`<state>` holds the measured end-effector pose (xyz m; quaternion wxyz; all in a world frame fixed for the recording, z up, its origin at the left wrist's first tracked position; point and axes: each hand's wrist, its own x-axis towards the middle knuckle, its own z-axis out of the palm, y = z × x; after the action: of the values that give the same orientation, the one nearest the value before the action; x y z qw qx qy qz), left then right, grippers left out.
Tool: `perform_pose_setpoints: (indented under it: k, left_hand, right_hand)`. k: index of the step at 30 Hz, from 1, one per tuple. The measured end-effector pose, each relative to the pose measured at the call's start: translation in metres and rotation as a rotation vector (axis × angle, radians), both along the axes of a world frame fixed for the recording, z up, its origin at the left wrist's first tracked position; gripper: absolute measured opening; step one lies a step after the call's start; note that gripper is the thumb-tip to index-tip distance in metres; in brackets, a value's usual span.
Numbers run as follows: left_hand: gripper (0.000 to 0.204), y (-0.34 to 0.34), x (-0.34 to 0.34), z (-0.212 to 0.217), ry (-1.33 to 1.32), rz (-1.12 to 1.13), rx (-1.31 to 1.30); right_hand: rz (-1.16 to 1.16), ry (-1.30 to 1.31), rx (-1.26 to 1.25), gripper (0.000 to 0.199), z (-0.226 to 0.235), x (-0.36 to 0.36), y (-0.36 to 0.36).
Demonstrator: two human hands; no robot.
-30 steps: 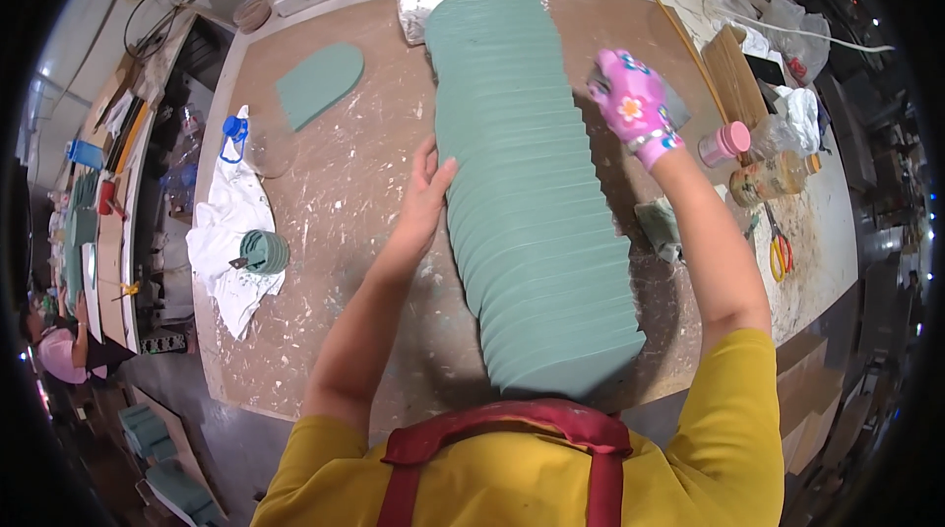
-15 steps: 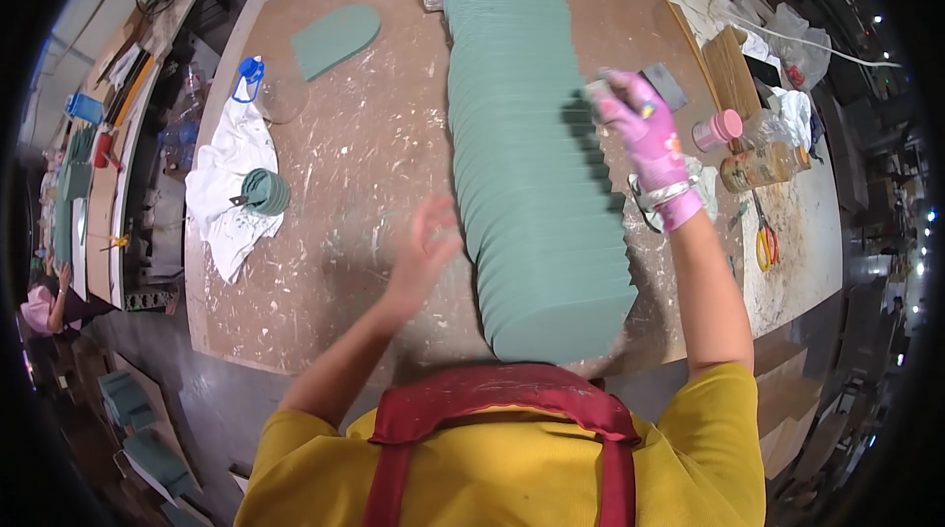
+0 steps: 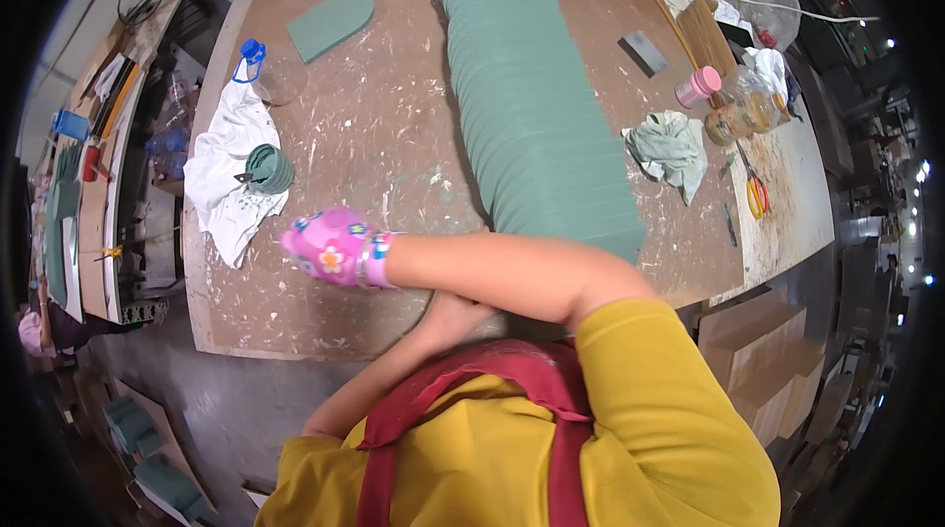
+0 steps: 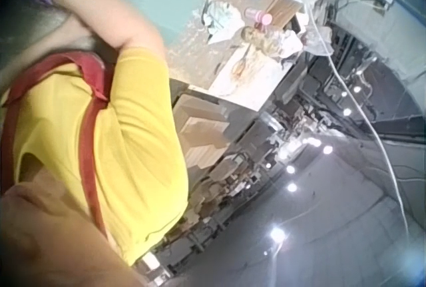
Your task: The person applies green paint to the edges of a stack of curved boards using a small applicator and then wipes the surfaces with a cloth.
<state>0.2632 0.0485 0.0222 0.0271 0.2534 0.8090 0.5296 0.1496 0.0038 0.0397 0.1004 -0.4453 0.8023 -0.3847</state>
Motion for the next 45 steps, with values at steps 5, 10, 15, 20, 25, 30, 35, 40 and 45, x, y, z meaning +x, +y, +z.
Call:
perform_pose_setpoints:
  k: [5, 10, 15, 20, 25, 30, 35, 40, 45]
  left_hand:
    - [0.043, -0.039, 0.025, 0.009, -0.522, -0.073, 0.307]
    - [0.034, -0.075, 0.028, 0.009, -0.312, -0.015, 0.065]
    - [0.038, -0.100, 0.036, 0.001, -0.438, 0.075, 0.014]
    - [0.041, -0.091, 0.033, -0.003, -0.584, 0.045, 0.207]
    - [0.078, -0.069, 0.024, 0.001, -0.585, 0.035, 0.120]
    - [0.089, -0.018, 0.017, 0.014, -0.525, 0.042, 0.150]
    - [0.107, 0.046, 0.019, 0.022, -0.609, 0.061, 0.331]
    - [0.107, 0.078, 0.019, 0.026, -0.492, 0.240, 0.278]
    - [0.106, 0.075, 0.022, 0.022, -0.474, 0.308, 0.382]
  right_hand:
    - [0.004, 0.229, -0.058, 0.020, 0.024, -0.002, -0.051]
    - [-0.106, 0.159, 0.080, 0.020, 0.008, -0.020, -0.070]
    - [-0.159, 0.275, 0.104, 0.020, -0.013, -0.032, -0.104]
    - [-0.229, 0.312, -0.021, 0.029, 0.024, -0.019, -0.062]
    - [-0.258, 0.227, -0.220, 0.030, 0.053, -0.016, 0.110]
    - [-1.209, 0.317, 0.261, 0.052, 0.079, 0.011, 0.387]
    - [-1.263, 0.520, 0.858, 0.058, -0.003, 0.019, 0.499]
    - [-1.230, 0.141, 0.583, 0.041, -0.011, 0.007, 0.517]
    - [-0.846, 0.380, 0.079, 0.037, 0.106, 0.041, 0.401]
